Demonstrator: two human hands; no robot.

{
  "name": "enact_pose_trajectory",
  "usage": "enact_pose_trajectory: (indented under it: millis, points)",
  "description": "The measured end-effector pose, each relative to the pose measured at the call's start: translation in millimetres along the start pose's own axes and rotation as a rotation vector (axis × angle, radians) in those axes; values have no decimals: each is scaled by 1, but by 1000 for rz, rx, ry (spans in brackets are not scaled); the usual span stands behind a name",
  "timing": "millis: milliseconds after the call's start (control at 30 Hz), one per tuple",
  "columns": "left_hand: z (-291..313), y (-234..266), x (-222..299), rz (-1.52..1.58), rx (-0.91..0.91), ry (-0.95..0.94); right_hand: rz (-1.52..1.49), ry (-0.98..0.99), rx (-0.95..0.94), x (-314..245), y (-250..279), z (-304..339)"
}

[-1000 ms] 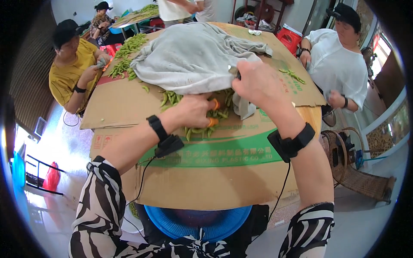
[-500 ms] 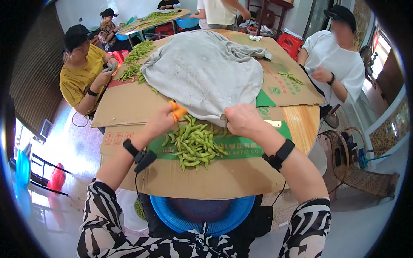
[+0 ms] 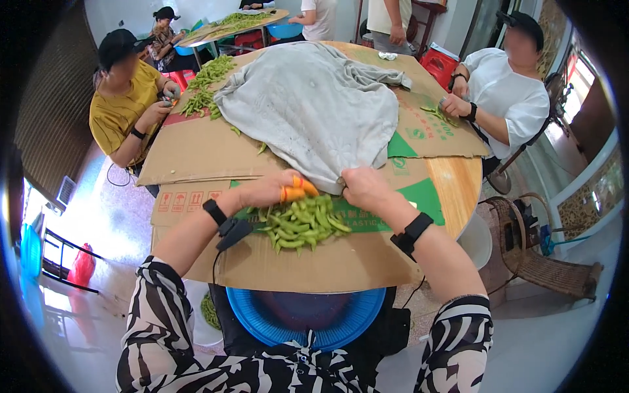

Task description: Picking edamame pods from stalks and sorting them into a basin.

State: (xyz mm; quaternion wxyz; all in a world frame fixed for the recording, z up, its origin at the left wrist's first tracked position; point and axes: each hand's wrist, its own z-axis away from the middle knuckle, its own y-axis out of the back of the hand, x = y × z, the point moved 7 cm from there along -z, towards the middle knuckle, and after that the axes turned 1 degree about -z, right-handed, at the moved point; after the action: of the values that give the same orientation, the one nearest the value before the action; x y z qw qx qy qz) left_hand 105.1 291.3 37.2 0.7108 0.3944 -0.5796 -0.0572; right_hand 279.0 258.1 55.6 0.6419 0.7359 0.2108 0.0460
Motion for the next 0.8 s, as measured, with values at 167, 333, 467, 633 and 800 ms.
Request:
enact_pose_trajectory:
  millis: [167, 333, 467, 633, 800]
  points:
    - [25, 1, 15, 48, 197, -69, -245, -116, -52, -4, 15, 15]
    - [88, 41, 38, -298, 596, -67, -1224, -472, 35, -18, 40, 95]
    - [128, -8, 54, -264, 535, -207, -1627, -633, 223, -92, 1, 181]
    - [139, -40, 60, -419, 606, -150, -1942, -764, 159, -154, -62, 239]
    - [134, -41, 52, -364, 576, -5, -2157, -723, 43, -189, -74, 244]
